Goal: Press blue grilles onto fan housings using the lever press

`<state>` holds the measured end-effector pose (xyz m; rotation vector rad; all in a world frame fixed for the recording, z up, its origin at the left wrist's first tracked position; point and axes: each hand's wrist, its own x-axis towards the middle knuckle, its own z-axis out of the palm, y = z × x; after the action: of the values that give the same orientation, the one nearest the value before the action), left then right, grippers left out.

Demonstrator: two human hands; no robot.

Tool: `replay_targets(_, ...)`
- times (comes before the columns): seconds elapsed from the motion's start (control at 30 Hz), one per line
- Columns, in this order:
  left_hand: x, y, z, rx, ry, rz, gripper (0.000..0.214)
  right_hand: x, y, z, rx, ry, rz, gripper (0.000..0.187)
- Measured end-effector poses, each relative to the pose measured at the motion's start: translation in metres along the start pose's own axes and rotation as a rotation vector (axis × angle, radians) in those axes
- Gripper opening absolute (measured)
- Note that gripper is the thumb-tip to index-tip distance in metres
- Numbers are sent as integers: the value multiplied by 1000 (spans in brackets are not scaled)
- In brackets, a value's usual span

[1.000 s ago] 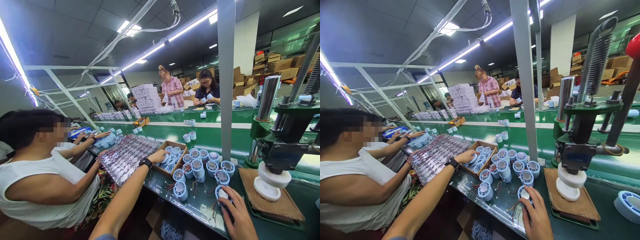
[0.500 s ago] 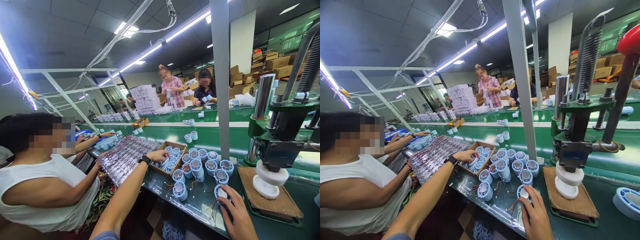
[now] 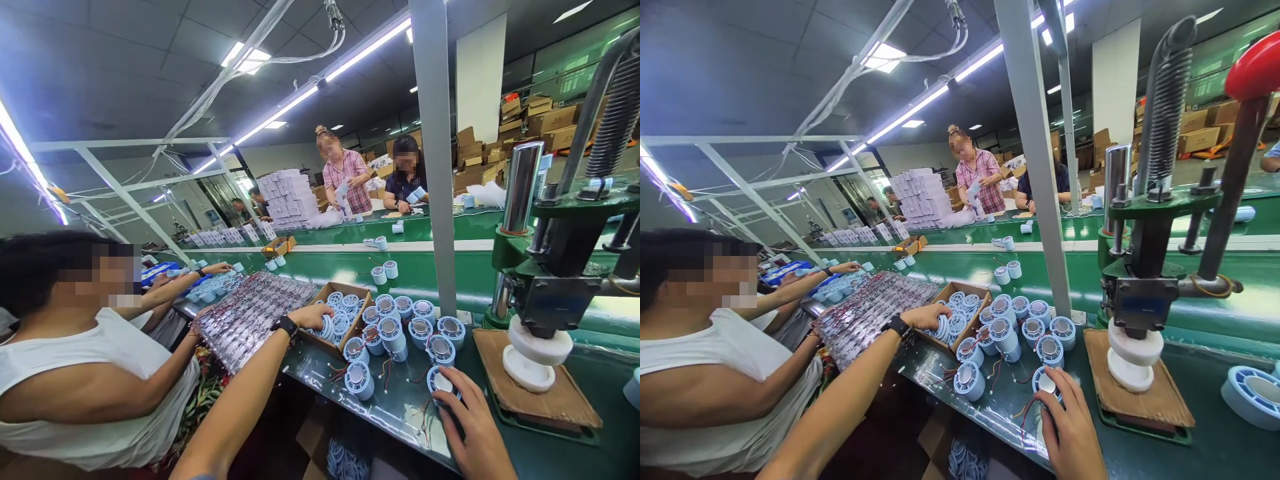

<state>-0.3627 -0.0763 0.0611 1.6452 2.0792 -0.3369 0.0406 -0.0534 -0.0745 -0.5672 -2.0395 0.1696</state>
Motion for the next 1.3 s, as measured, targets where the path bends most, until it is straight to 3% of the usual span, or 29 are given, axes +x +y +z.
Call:
replay_targets(0.37,-20,-15,-10,42,175,-144,30,-2,0,1,32,-7,22,20)
replay_targets(0.73,-16,-8,-15,172,475,-408,34,-1,0,1,30,-5,19,20)
replay_targets(1.03,-3,-10,-20,61,397,-307,32,-2,-1,0,29,-18,2,20)
replay_targets(1.17,2,-10,-15,26,410,-283,33,-1,-2,0,31,-17,5,21)
replay_targets(1.3,13,-1,-2,-15,342,-181,32,1,-3,-1,29,-13,6,21)
